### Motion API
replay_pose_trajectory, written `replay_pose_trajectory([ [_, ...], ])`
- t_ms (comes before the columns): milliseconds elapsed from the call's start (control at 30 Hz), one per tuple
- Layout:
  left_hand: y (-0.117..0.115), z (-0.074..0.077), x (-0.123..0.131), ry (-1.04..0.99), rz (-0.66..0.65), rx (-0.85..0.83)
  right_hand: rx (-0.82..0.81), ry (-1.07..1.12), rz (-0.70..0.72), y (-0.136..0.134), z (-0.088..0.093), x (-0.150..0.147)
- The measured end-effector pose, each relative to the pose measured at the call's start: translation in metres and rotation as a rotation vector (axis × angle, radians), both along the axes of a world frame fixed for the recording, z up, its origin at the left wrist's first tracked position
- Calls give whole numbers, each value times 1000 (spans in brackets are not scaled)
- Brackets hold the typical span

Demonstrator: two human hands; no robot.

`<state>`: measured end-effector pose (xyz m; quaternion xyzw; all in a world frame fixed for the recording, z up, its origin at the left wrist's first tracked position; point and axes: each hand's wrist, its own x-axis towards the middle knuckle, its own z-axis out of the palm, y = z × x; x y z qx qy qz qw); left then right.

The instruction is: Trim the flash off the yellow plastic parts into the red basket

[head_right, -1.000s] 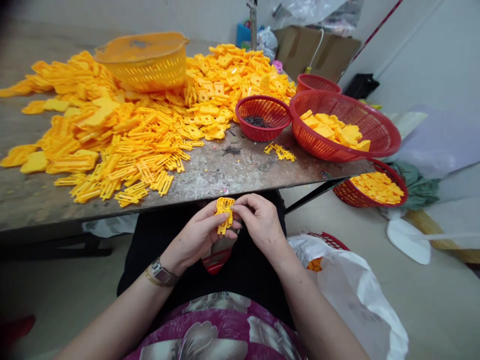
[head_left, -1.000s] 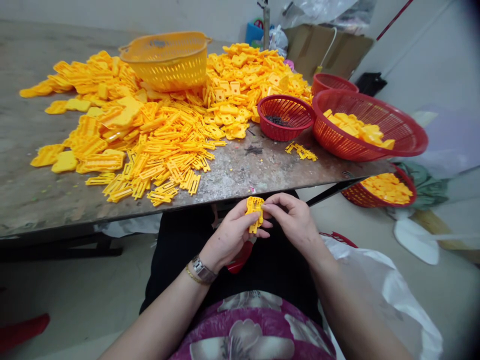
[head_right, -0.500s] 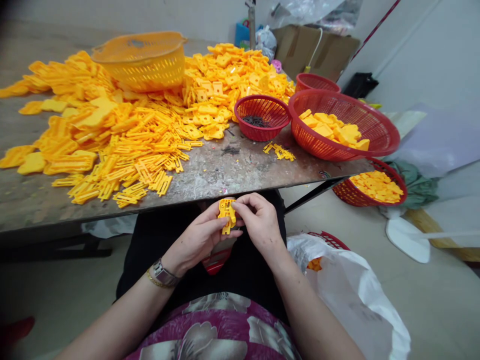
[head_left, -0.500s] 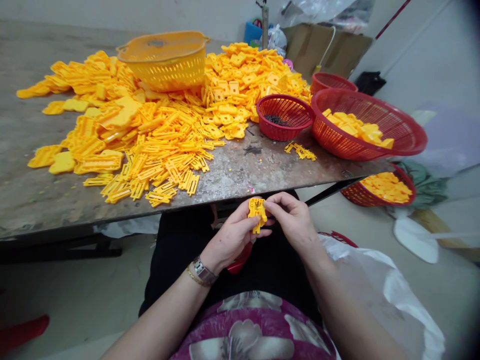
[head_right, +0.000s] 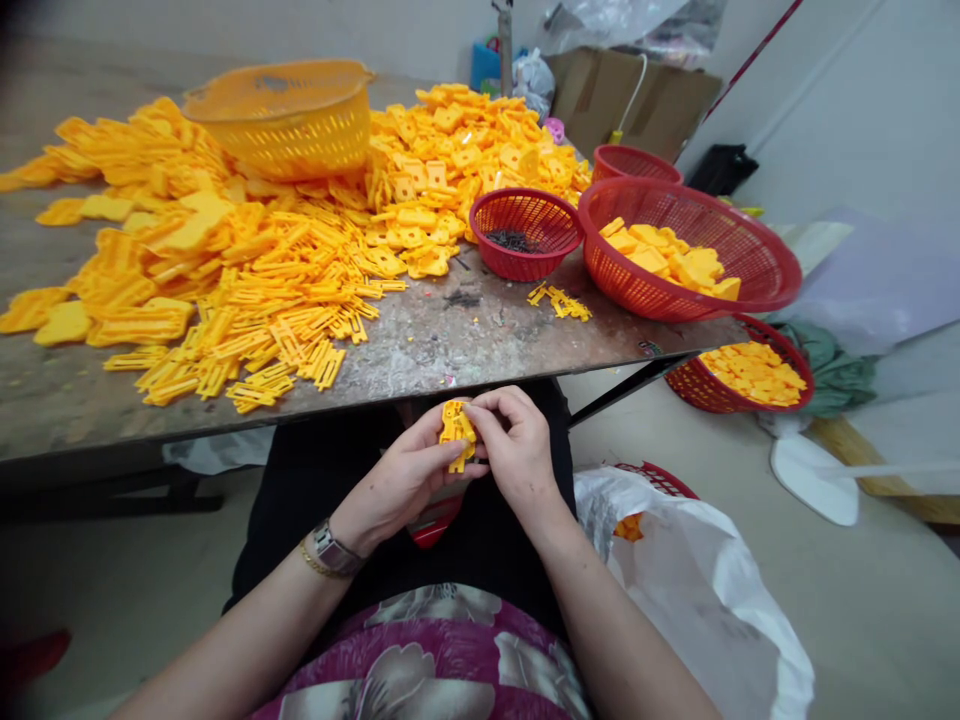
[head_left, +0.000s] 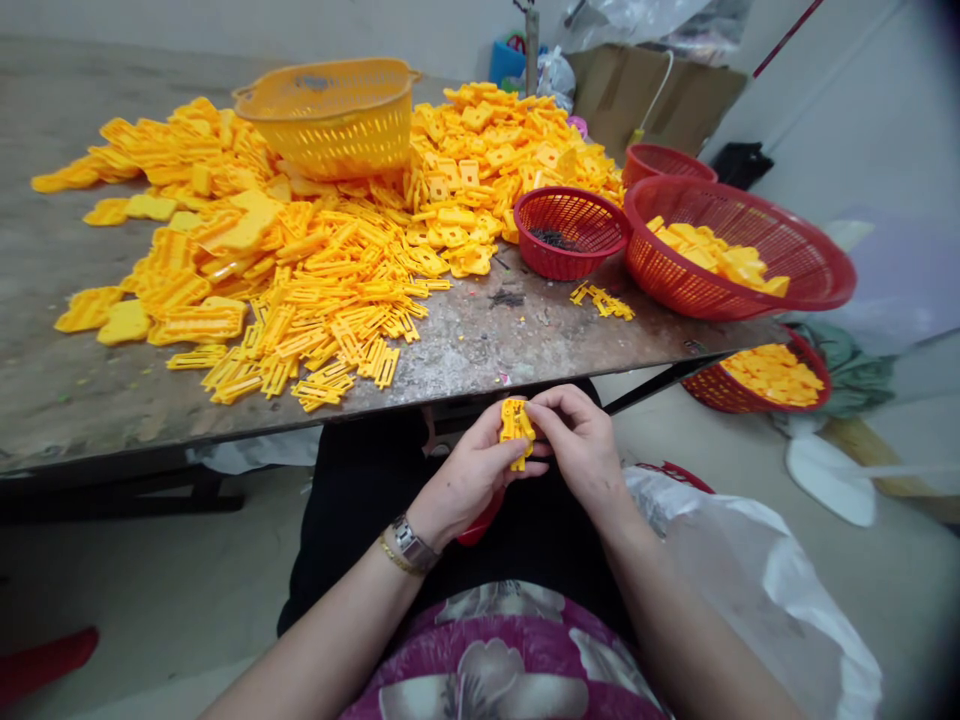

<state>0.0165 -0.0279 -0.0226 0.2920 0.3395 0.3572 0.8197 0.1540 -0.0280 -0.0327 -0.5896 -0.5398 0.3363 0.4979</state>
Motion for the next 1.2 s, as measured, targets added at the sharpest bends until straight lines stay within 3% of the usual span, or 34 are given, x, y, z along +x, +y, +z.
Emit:
replay_pose_trajectory([
  [367,1,-2,0,44,69,-36,84,-177,132,-1,-5,7],
  [667,0,-4,1,108,63,13,-12,-225,249,2,3,16],
  [933,2,6,-1,32,63,20,-53,-59,134,7,14,16],
  [1200,27,28,-4,-3,93,128,70,17,30,36,43,12],
])
